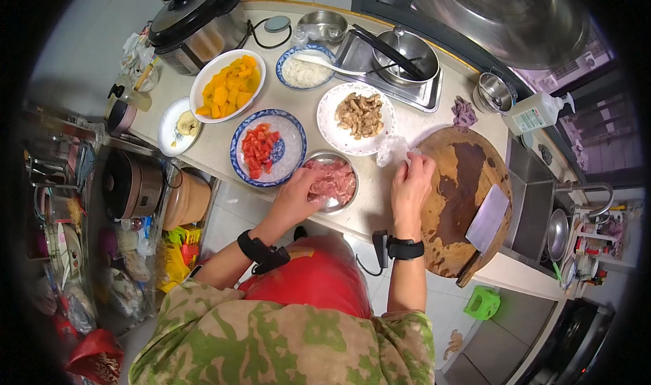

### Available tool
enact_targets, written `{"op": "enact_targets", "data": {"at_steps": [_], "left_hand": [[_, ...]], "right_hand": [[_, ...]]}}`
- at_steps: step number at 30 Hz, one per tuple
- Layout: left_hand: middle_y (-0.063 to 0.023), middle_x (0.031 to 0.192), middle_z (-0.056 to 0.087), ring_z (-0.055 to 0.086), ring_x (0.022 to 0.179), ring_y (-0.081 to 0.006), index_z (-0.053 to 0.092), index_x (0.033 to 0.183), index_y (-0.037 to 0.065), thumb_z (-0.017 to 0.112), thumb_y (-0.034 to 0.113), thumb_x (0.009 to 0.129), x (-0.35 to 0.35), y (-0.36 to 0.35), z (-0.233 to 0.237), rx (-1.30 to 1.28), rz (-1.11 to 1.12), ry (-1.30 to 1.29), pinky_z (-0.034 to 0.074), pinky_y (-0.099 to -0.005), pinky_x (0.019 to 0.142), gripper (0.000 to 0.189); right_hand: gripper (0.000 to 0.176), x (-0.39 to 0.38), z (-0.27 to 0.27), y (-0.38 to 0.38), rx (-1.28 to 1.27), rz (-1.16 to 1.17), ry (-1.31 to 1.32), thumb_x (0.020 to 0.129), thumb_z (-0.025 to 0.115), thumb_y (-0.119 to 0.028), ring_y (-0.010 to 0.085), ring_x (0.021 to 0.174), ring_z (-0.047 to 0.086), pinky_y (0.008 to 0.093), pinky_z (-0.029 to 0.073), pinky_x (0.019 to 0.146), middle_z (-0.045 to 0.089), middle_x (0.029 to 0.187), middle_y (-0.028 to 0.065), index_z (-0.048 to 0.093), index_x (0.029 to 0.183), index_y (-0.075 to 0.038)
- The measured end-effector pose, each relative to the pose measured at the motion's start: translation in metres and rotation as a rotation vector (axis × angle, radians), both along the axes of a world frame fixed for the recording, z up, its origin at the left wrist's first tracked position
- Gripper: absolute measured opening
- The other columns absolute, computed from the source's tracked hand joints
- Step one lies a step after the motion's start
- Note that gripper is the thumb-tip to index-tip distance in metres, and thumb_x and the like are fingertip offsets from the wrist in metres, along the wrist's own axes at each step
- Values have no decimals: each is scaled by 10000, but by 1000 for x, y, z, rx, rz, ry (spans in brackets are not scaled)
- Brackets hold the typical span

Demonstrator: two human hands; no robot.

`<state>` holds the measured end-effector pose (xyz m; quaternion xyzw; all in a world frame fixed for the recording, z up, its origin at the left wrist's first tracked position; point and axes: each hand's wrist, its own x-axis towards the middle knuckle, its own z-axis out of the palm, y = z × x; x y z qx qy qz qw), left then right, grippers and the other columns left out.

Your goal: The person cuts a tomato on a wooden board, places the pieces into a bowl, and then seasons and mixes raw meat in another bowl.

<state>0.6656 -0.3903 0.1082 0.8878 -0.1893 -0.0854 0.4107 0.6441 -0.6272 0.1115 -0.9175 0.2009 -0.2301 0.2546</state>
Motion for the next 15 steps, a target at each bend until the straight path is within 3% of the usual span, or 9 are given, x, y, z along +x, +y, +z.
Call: {"op": "enact_targets", "data": {"at_steps": [2, 6, 9, 11, 12, 15], "left_hand": [[-103, 976, 586, 590, 958, -312, 613, 1042, 71, 674, 72, 743, 1, 1, -5, -29, -52, -3, 484, -377, 816, 305], [-110, 907, 567, 585, 884, -321, 642, 890, 52, 671, 61, 730, -3, -1, -31, 20, -159, -18, 484, -392, 762, 163], [-111, 865, 549, 580, 823, -329, 638, 854, 50, 672, 59, 719, -6, -4, -36, -4, -212, -227, 476, -417, 725, 139], [-116, 889, 559, 585, 827, -331, 644, 877, 53, 680, 68, 716, 1, 2, -43, -22, -199, -67, 484, -409, 732, 165], [-119, 901, 564, 588, 829, -332, 647, 889, 55, 684, 72, 715, 4, 4, -46, -32, -194, 14, 488, -405, 735, 179], [-126, 929, 579, 593, 857, -328, 652, 942, 67, 702, 89, 699, 2, -1, -37, -40, -27, -72, 495, -398, 753, 249]], "right_hand": [[188, -10, -1, 5, 38, -22, 5, 838, 586, -49, 377, 912, 604, 430, 498, 757, 573, 1051, 181, 622, 1021, -30], [156, -32, -24, 34, 239, 170, 58, 841, 612, -76, 345, 837, 619, 427, 499, 721, 602, 928, 171, 628, 991, -38], [190, -32, -28, 59, 403, 172, 221, 844, 627, -79, 290, 686, 634, 394, 507, 637, 636, 810, 164, 612, 1016, -2], [193, -26, -45, 61, 624, 134, 349, 855, 619, -74, 244, 586, 631, 365, 508, 550, 642, 732, 149, 602, 1024, 19], [152, -23, -54, 61, 873, 106, 342, 885, 592, -53, 107, 455, 556, 261, 442, 379, 617, 671, 72, 591, 1017, 24], [111, -23, -45, 63, 902, 109, 352, 890, 580, -45, 118, 459, 572, 256, 460, 368, 616, 684, 73, 581, 975, 27]]}}
